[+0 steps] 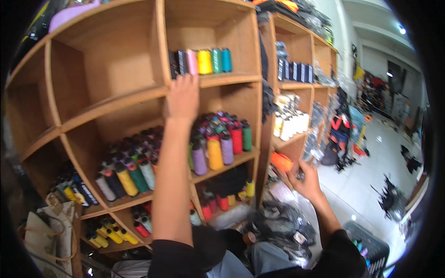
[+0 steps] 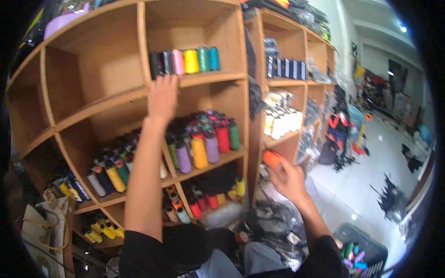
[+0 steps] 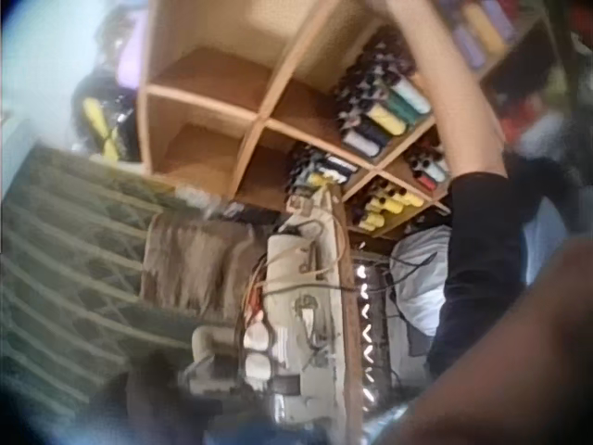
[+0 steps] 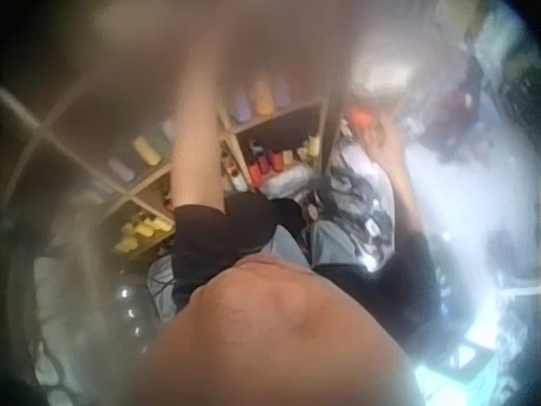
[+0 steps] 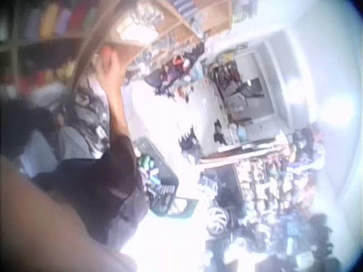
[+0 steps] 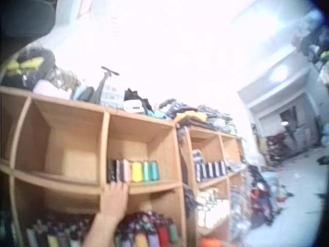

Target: The person sits on the floor and sorts colorful thread spools from a green basket, placing them onto wooden shelves by color. The person repeatedly picks up spools, arranges them, and returns them to the shelf.

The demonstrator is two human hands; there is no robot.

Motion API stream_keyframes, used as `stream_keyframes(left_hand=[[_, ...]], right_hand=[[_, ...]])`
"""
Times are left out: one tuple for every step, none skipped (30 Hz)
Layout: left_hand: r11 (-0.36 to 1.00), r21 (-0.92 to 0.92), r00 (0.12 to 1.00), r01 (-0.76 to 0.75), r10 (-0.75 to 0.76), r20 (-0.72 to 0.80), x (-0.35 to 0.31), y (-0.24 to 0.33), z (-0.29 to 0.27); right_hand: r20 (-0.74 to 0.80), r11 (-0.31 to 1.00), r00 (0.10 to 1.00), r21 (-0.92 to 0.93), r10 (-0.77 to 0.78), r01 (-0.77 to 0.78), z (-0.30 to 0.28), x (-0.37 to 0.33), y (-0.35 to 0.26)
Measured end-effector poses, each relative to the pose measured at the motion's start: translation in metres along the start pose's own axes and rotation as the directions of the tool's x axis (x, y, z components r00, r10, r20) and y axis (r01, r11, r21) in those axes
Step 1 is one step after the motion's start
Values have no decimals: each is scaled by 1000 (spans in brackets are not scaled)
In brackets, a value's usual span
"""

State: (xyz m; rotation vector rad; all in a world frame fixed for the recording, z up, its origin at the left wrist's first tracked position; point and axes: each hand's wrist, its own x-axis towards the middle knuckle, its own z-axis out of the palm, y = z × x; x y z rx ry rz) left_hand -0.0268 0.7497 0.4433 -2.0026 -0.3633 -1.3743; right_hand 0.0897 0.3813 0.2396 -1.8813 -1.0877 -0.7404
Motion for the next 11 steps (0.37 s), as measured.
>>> stream_keyframes(left_hand=[[999, -27, 998, -24, 22, -65, 9, -2, 6], [996, -85, 990, -29, 17, -141, 13, -1, 16], [991, -132, 980, -15, -11, -200, 12, 6, 24], [991, -132, 971, -27, -6, -240, 11, 2, 22], [978, -206, 968, -42, -11, -251, 7, 7, 24], [969, -243, 956, -50, -24, -294, 6, 13, 24], [976, -217, 974, -5, -44, -222, 6, 15, 30], [956, -282, 956, -78, -9, -293, 5, 18, 39], [975, -189, 929, -116, 40, -368, -2, 17, 77], [987, -118, 963, -108, 74, -258, 20, -27, 59], [982, 124, 963, -145, 169, -211, 10, -12, 36]], right_hand=[[131, 975, 967, 18, 219, -223, -19, -68, 47], [224, 872, 846, -200, 484, -446, -58, -145, 89], [209, 771, 831, -537, 515, -342, -108, -236, 125], [189, 513, 647, -780, 739, -358, -135, -295, 117], [159, 363, 514, -873, 843, -325, -163, -350, 106], [122, 323, 477, -873, 870, -366, -194, -410, 100], [82, 250, 374, -869, 924, -428, -215, -447, 85], [21, 147, 255, -861, 967, -487, -240, -480, 61], [21, 117, 239, -912, 971, -394, -254, -504, 38], [81, 177, 279, -924, 957, -338, -241, -520, 45], [15, 77, 154, -912, 988, -403, -245, -540, 40]])
